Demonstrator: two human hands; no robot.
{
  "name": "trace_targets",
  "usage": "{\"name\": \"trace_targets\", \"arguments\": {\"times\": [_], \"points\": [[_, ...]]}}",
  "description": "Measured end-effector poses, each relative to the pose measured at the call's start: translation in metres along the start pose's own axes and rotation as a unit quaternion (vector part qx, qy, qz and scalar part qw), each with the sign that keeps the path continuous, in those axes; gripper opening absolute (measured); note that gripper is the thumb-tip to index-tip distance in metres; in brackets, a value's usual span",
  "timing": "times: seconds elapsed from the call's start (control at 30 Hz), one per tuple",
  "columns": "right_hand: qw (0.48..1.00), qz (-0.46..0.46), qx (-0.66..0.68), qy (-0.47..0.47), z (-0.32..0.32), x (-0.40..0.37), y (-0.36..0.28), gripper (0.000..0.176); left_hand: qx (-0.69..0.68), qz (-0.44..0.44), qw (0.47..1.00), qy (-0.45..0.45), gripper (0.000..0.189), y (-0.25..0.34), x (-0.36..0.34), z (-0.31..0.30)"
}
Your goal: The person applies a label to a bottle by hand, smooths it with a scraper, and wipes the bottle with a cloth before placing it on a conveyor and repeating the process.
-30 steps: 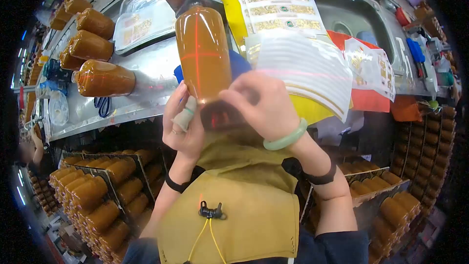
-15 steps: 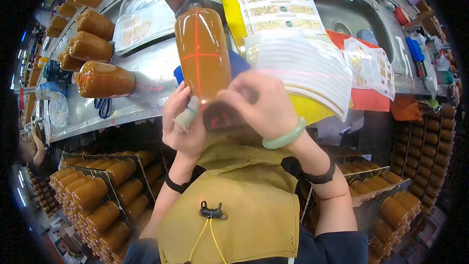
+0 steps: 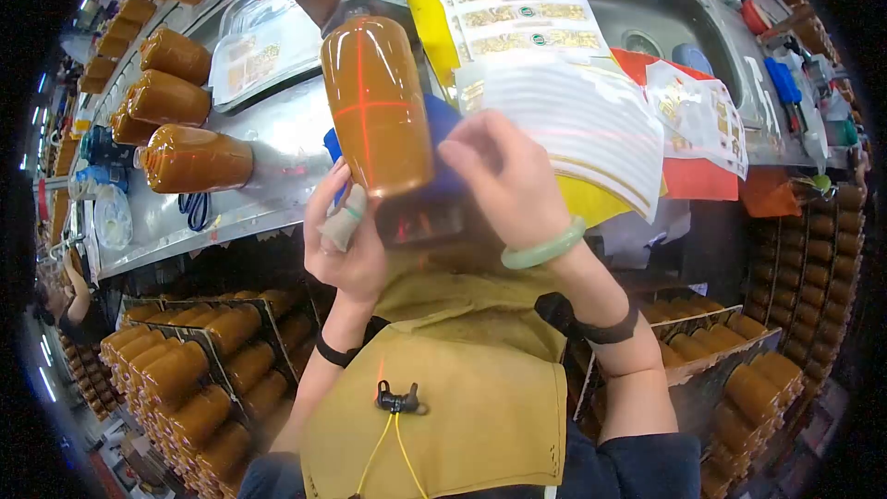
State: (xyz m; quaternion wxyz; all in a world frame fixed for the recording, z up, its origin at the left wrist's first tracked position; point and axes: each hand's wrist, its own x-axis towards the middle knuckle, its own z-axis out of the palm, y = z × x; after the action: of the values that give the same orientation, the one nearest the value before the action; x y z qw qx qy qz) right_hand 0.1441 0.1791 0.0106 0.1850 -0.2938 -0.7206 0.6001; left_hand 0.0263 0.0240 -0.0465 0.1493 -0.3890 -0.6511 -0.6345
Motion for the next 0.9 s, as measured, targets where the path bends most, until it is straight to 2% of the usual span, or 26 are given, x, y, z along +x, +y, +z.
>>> {"name": "trace_targets", "arguments": {"times": [0.07, 0.1, 0.13, 0.27, 0.37, 0.43, 0.53, 0.63, 0.73, 0.77, 0.8, 0.87, 0.9], "points": [[0.999, -0.034, 0.022, -0.019, 0.011, -0.001, 0.002, 0.015, 0.029, 0.033, 0.998, -0.036, 0.031, -0.002, 0.000, -0.004], [0.999, 0.000, 0.031, -0.031, 0.017, -0.002, -0.003, 0.018, 0.016, -0.007, 0.999, -0.033, 0.032, 0.000, -0.002, -0.004], [0.998, 0.034, 0.041, -0.043, 0.020, -0.004, -0.008, 0.021, 0.016, -0.007, 0.999, -0.034, 0.032, 0.001, -0.002, -0.004], [0.998, 0.042, -0.002, -0.036, 0.023, -0.002, -0.008, 0.027, 0.011, -0.003, 0.999, -0.038, 0.033, -0.001, -0.003, -0.005], [0.999, 0.002, -0.039, -0.017, 0.025, -0.003, -0.007, 0.028, 0.006, -0.002, 0.999, -0.036, 0.035, 0.000, -0.004, -0.004], [0.998, 0.046, 0.009, -0.040, 0.022, -0.002, -0.007, 0.028, 0.019, 0.001, 0.999, -0.039, 0.035, -0.001, -0.004, -0.004], [0.997, 0.061, 0.013, -0.047, 0.022, -0.004, -0.012, 0.029, 0.008, 0.024, 0.999, -0.030, 0.036, -0.003, -0.004, -0.004], [0.999, 0.021, -0.033, -0.018, 0.024, -0.003, -0.005, 0.039, 0.038, 0.013, 0.998, -0.049, 0.037, 0.000, -0.002, -0.006], [0.999, 0.029, 0.001, -0.025, 0.022, -0.003, -0.005, 0.036, 0.014, 0.003, 0.999, -0.036, 0.039, -0.002, -0.005, -0.004], [0.998, 0.043, 0.017, -0.048, 0.021, -0.005, -0.010, 0.025, -0.005, -0.007, 1.000, -0.030, 0.039, -0.003, -0.007, -0.003], [0.998, 0.044, 0.017, -0.048, 0.020, -0.004, -0.013, 0.025, -0.025, -0.018, 0.999, -0.024, 0.039, -0.004, -0.008, -0.002], [0.994, 0.082, 0.038, -0.061, 0.020, -0.004, -0.016, 0.025, 0.006, -0.004, 0.999, -0.034, 0.039, -0.003, -0.007, -0.004], [0.997, 0.054, 0.011, -0.051, 0.021, -0.004, -0.011, 0.025, 0.038, 0.011, 0.998, -0.045, 0.038, -0.002, -0.006, -0.006]]}}
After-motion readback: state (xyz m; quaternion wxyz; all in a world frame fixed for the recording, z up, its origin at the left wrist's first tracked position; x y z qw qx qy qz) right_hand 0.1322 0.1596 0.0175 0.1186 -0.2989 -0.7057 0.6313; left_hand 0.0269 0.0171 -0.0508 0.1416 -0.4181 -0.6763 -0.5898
